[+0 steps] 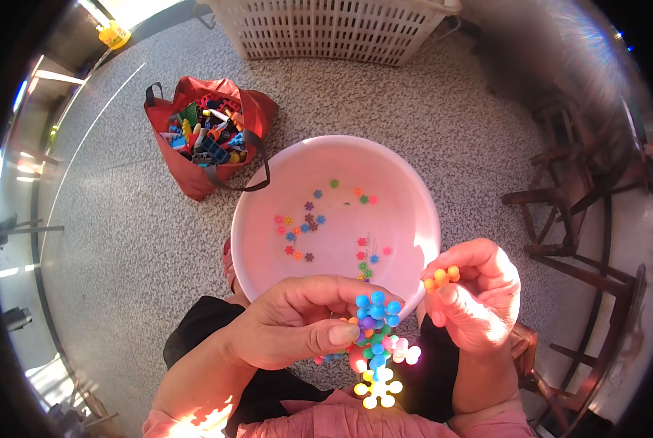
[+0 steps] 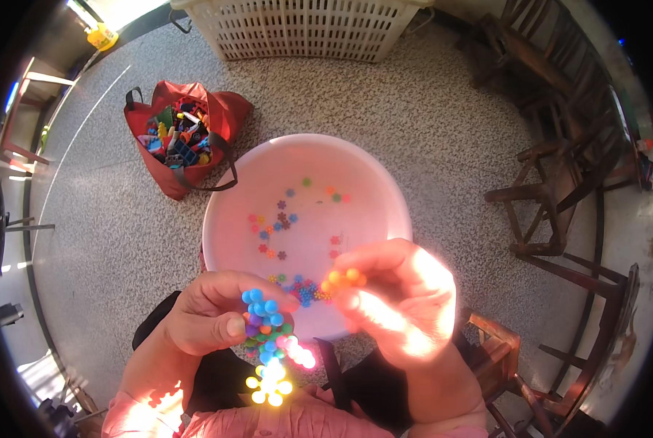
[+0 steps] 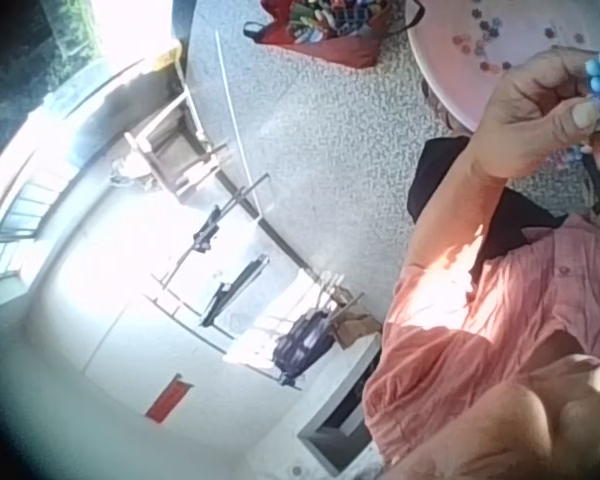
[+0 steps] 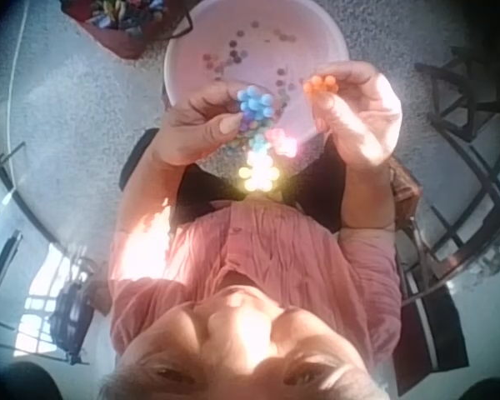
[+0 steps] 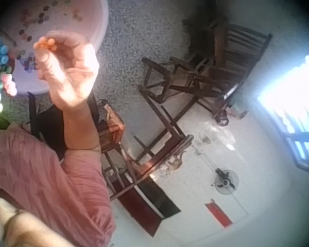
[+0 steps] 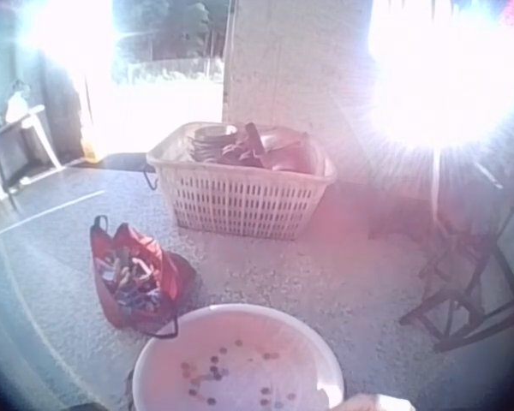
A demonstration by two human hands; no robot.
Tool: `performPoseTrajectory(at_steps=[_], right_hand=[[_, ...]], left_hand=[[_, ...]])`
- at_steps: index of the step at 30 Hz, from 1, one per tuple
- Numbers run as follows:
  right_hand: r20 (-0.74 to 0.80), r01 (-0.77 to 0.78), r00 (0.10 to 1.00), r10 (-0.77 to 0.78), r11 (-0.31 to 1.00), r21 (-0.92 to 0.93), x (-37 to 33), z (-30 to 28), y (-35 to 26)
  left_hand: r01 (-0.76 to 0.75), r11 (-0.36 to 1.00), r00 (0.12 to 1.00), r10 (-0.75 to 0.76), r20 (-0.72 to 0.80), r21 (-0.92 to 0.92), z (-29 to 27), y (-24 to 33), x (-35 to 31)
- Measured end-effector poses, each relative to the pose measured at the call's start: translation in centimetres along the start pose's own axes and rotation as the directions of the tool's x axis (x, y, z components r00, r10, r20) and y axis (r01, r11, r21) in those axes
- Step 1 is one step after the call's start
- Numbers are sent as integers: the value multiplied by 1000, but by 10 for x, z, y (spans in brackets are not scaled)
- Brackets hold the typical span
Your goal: The recorder connects plastic flower-shaped blocks into a larger structure.
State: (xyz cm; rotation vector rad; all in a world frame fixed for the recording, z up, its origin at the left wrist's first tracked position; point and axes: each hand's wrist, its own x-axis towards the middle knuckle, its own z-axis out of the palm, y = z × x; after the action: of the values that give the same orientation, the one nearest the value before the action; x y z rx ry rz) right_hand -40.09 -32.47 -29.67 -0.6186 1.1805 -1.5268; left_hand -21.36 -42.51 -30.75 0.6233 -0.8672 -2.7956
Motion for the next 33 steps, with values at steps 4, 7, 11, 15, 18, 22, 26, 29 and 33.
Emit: performPoseTrajectory(at_steps=[4, 7, 11, 15, 18, 22, 26, 29, 33], right_hand=[[25, 193, 981, -192, 965, -176, 0, 2, -1], [83, 305, 952, -296, 881, -360, 0, 2, -4], [194, 382, 924, -329, 790, -480, 1, 4, -2], [225, 437, 898, -379, 699, -566, -1, 5, -2], [297, 485, 871, -391, 587, -649, 2, 3, -5], [355, 528, 840, -410, 466, -710, 5, 4, -8], [325, 510, 848, -420, 477, -716, 2, 6, -4], [380, 542, 825, -419, 395, -741, 1, 4, -2], [446, 590, 785, -430, 299, -750, 0, 1, -1]], left_hand=[[-115, 993, 974, 109, 201, 15, -12, -8, 4], [-165, 981, 970, 144, 194, 97, -9, -9, 6], [-183, 975, 972, 160, 174, 124, -12, -12, 8], [-221, 944, 961, 168, 221, 243, -13, -10, 9], [-193, 952, 974, 156, 166, 237, -9, -10, 11], [-246, 947, 956, 202, 212, 208, -14, -12, 12], [-235, 940, 969, 205, 139, 248, -12, -11, 9], [-227, 943, 973, 206, 108, 242, -12, -14, 8], [-210, 938, 975, 181, 128, 275, -12, -8, 9]])
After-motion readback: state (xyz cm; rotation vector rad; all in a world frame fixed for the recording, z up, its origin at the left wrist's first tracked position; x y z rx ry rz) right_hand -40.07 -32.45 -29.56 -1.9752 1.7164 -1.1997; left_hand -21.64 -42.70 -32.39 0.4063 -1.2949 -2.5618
